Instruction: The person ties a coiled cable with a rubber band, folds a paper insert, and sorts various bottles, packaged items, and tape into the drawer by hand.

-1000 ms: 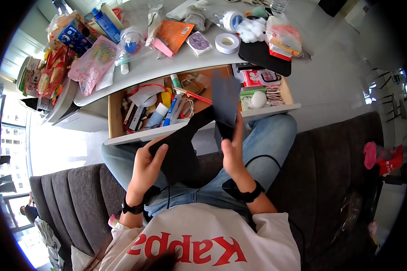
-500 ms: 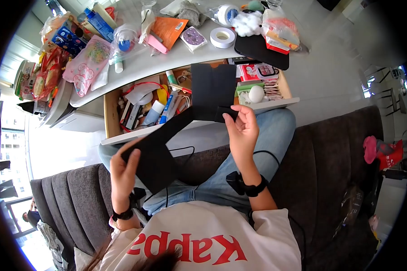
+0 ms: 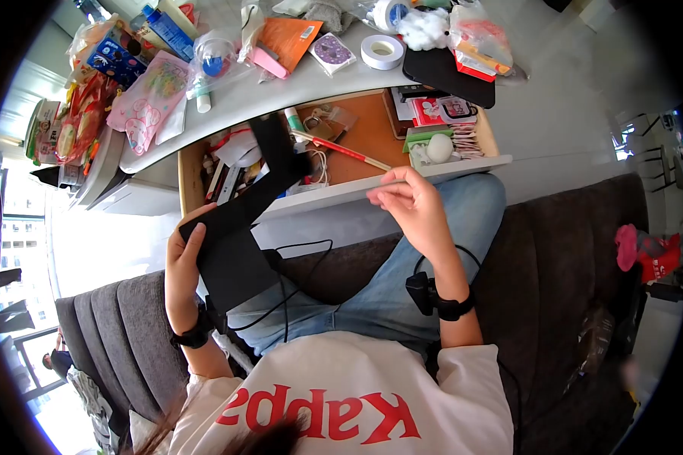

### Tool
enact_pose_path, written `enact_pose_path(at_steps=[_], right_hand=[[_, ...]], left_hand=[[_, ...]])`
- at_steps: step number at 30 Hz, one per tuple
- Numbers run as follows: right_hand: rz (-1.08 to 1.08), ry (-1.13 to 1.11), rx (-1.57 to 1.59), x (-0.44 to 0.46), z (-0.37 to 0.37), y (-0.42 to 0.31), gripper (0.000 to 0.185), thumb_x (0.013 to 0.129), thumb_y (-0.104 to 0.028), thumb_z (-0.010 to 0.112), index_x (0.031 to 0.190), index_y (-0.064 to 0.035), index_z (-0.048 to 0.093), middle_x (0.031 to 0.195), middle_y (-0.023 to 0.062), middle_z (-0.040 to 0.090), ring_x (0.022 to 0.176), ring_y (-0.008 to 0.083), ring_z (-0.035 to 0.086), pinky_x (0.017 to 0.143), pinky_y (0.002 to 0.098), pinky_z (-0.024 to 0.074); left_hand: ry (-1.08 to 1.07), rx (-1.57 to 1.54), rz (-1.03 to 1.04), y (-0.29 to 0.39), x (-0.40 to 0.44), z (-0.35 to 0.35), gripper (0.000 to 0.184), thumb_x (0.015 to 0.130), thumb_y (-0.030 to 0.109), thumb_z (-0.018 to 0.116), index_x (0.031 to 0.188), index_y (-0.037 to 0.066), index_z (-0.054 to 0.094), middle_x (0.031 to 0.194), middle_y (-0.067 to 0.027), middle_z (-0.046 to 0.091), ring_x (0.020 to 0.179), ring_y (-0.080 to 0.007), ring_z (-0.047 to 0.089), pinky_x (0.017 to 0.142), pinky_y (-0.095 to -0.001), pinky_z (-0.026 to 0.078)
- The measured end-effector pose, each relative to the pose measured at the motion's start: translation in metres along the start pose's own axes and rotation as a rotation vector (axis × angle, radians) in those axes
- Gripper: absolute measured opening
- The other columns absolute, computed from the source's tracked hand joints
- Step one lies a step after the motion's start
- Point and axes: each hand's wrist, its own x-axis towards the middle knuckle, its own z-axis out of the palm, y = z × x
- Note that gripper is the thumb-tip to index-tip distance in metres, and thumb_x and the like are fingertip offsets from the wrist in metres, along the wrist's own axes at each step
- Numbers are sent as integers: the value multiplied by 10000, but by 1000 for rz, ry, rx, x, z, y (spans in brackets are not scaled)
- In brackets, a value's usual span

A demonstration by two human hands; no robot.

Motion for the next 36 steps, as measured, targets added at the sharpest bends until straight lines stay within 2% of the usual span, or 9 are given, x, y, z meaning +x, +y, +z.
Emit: enact_pose_path(at_steps=[4,8,13,18,21,22,25,29,36], right_hand=[[-125,66,-353,11,23,9,579,818,-245,630,1258,-2,342,1276,191,431,1175,279,438,936,370,384],[-36,-208,-73,34,43,33,841,777,-345,669,1374,-30,168,1382,175,282,1260,314,322,998,403,304],[-158,-398,9,38,68,12,887,732,-222,725,1382,-52,146,1385,181,262,1288,275,282,1028,385,267],[9,-463,302,47,59,8,771,694,-85,743,1314,-84,285,1416,166,195,1321,249,211,1059,354,215],[-166,-602,221,51,54,21,605,706,-73,727,1211,-83,394,1450,127,130,1348,227,136,1068,347,188],[-255,-630,153,52,55,20,445,729,-94,712,1103,-68,472,1343,78,332,1252,177,313,1012,304,274],[-96,-558,-27,45,46,15,306,745,-106,693,992,-55,519,1053,14,494,999,102,452,855,241,365],[-110,-442,-50,43,27,10,177,754,-130,675,838,-47,544,783,-39,469,746,48,421,685,192,354],[-109,-384,162,43,7,24,281,776,-262,663,707,-28,523,704,-37,428,672,62,368,632,212,303]], left_hand=[[-44,8,-4,-1,-1,2,271,925,112,443,1151,-12,525,996,-70,596,856,-93,562,769,-202,454],[-126,12,12,3,-9,-2,262,919,85,441,1138,-24,531,1002,-71,595,872,-97,555,782,-213,446],[-318,-119,88,5,-26,-20,240,875,89,495,1051,-47,584,1039,-129,607,941,-176,572,831,-240,425],[-399,-457,161,-2,-31,-24,184,817,118,581,894,-48,588,771,-290,611,656,-334,653,549,-364,541],[-563,-502,202,-6,-24,-27,169,818,111,573,873,-47,592,758,-303,606,646,-328,654,535,-356,541],[-680,-603,178,-10,-22,-32,230,841,84,540,989,-88,580,949,-302,598,838,-352,637,749,-367,509],[-492,-614,24,-8,-35,-38,234,824,102,566,974,-75,586,925,-264,613,809,-305,642,742,-347,508],[204,-642,44,5,-32,-12,273,809,91,513,1055,-25,482,996,-188,592,848,-213,616,687,-298,528],[62,-964,-31,-20,-7,-23,178,830,63,470,1003,59,428,1164,-218,515,1011,-285,542,833,-385,485]])
